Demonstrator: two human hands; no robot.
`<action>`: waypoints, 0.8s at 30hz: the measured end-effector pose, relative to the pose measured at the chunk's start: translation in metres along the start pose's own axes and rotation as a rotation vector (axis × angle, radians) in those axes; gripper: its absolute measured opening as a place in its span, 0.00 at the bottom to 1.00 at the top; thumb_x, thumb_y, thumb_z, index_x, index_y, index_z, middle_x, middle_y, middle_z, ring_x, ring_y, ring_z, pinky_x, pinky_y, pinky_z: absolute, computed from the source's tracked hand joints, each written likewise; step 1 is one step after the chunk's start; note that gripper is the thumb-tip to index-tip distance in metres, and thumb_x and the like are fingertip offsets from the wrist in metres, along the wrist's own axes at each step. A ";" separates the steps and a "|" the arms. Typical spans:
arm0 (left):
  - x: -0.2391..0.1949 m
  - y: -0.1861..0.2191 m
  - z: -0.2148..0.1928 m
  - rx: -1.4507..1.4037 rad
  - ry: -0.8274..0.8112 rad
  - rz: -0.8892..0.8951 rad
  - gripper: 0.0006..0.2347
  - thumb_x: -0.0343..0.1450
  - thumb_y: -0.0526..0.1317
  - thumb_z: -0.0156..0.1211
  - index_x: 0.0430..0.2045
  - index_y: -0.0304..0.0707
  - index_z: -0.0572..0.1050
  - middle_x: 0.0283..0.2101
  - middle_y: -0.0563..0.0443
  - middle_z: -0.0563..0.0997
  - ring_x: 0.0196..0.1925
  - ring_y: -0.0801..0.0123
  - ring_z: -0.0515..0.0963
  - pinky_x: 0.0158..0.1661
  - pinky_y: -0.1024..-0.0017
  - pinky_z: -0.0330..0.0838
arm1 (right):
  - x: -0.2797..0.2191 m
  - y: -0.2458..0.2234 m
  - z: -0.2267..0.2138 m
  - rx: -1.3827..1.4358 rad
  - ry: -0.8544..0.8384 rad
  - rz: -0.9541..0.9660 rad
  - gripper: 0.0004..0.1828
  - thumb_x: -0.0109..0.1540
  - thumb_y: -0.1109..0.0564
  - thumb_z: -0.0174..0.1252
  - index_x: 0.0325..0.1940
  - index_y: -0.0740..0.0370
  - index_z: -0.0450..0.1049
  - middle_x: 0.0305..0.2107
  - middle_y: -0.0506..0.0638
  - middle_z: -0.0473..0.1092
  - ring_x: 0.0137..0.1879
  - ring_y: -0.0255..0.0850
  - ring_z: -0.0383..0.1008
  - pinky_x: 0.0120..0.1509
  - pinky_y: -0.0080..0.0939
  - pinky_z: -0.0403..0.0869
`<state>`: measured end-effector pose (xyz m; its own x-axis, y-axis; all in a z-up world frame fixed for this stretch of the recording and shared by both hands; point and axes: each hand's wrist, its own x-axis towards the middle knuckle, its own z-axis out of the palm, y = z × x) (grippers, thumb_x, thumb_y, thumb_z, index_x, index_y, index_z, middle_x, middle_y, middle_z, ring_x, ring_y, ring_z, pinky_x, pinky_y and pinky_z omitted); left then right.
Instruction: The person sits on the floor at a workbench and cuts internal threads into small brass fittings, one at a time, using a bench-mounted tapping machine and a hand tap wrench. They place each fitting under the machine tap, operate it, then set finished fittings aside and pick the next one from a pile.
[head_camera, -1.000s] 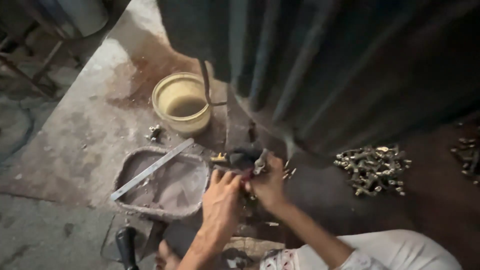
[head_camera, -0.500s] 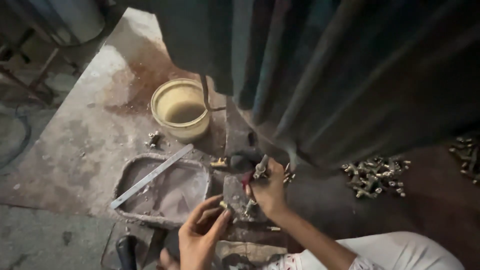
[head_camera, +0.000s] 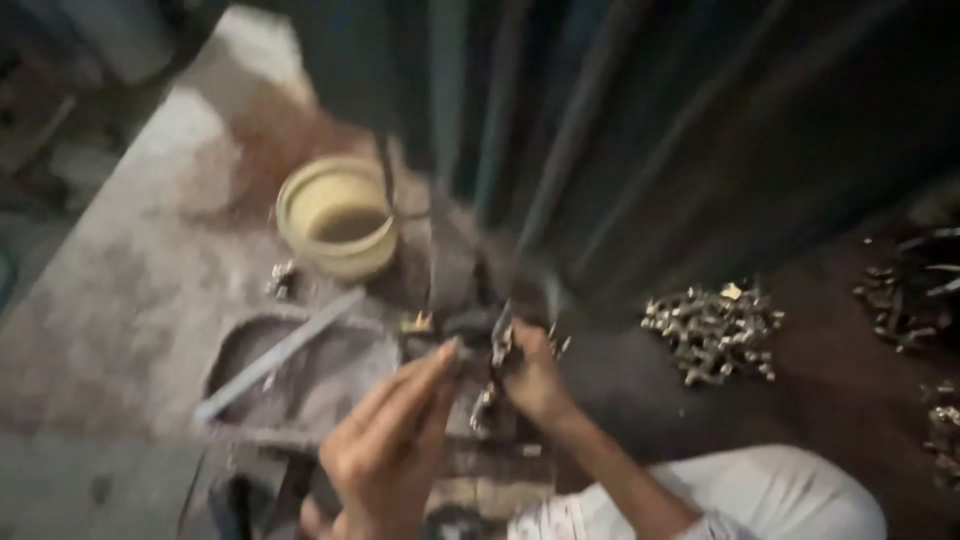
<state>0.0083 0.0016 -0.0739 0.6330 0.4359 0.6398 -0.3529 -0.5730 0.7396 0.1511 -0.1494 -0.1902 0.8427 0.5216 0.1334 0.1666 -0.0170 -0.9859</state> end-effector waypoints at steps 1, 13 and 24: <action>0.006 0.029 -0.013 0.013 -0.001 -0.023 0.12 0.68 0.26 0.68 0.45 0.34 0.82 0.44 0.49 0.86 0.44 0.68 0.89 0.44 0.76 0.81 | -0.010 0.006 0.006 0.007 -0.014 0.022 0.14 0.58 0.69 0.56 0.47 0.62 0.74 0.38 0.42 0.74 0.45 0.31 0.73 0.48 0.36 0.74; -0.012 -0.029 0.015 0.051 -0.129 0.028 0.13 0.70 0.30 0.62 0.47 0.40 0.81 0.44 0.45 0.85 0.44 0.58 0.88 0.44 0.67 0.82 | -0.018 0.053 -0.002 0.464 0.256 0.097 0.07 0.67 0.64 0.51 0.33 0.63 0.69 0.23 0.43 0.67 0.28 0.33 0.70 0.29 0.38 0.71; -0.020 -0.027 -0.013 -0.114 -0.806 -0.221 0.11 0.64 0.35 0.72 0.38 0.35 0.81 0.35 0.42 0.80 0.38 0.50 0.82 0.37 0.62 0.76 | -0.116 -0.007 -0.012 -0.602 -0.095 0.003 0.29 0.54 0.66 0.57 0.60 0.73 0.64 0.37 0.65 0.75 0.45 0.63 0.77 0.45 0.51 0.75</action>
<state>-0.0040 0.0175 -0.1045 0.9786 -0.1232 0.1651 -0.2030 -0.4405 0.8745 0.0583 -0.2200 -0.1971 0.7991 0.5939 0.0935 0.4474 -0.4836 -0.7523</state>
